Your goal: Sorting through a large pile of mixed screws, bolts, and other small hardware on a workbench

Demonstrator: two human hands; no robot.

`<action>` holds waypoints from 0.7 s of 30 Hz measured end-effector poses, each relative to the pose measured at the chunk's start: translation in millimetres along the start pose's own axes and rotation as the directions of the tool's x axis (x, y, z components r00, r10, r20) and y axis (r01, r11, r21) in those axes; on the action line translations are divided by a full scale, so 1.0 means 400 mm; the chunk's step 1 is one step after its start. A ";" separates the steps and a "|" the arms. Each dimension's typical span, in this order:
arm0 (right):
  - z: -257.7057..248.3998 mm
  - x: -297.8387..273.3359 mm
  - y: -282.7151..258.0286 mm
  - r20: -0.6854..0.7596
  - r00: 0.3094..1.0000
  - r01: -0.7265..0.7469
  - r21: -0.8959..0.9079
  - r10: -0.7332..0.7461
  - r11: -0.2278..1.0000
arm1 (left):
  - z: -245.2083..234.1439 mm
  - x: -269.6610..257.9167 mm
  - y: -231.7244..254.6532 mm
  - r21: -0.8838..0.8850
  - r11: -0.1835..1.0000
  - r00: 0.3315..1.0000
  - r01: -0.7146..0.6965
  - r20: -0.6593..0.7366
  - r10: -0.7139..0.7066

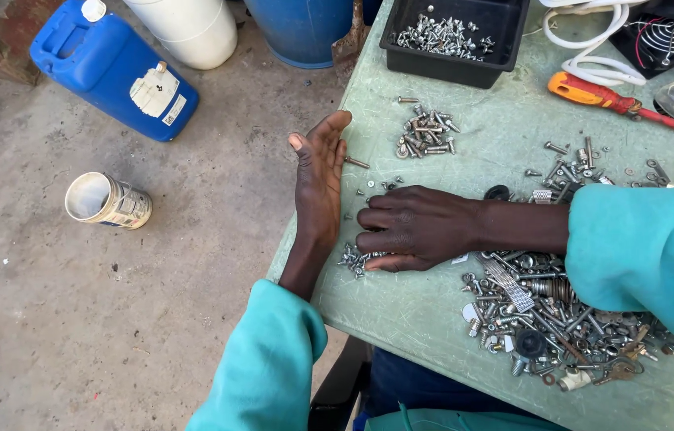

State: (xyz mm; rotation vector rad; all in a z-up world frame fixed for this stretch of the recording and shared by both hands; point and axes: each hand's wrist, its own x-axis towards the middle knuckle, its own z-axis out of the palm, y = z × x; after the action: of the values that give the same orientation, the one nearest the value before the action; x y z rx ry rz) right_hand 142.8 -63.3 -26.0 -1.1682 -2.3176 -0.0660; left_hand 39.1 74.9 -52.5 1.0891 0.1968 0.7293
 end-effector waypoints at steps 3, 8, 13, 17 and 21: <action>-0.011 -0.020 0.002 0.041 0.999 0.025 -0.140 -0.019 0.990 | -0.004 -0.015 0.007 0.029 1.000 1.000 -0.003 -0.031 0.004; -0.018 -0.035 -0.007 0.036 0.998 0.063 -0.210 -0.057 0.976 | 0.021 -0.075 0.041 0.075 0.997 0.997 0.026 -0.069 -0.021; -0.052 -0.015 0.000 -0.005 0.980 -0.199 0.123 0.201 0.972 | 0.053 -0.127 0.081 0.119 0.991 0.995 0.064 -0.087 -0.053; -0.119 0.023 -0.011 0.078 0.854 -0.465 0.560 0.515 0.686 | 0.074 -0.144 0.084 0.137 0.989 0.998 0.055 -0.048 -0.049; -0.086 0.007 -0.004 0.250 0.659 -0.492 0.857 0.709 0.155 | 0.093 -0.152 0.099 0.188 0.980 0.998 0.062 -0.019 -0.059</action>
State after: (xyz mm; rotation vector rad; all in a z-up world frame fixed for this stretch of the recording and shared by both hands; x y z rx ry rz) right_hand 155.2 -71.6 5.0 -1.2636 -1.0956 1.1582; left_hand -6.2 19.6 -12.8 1.2537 0.3142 0.6729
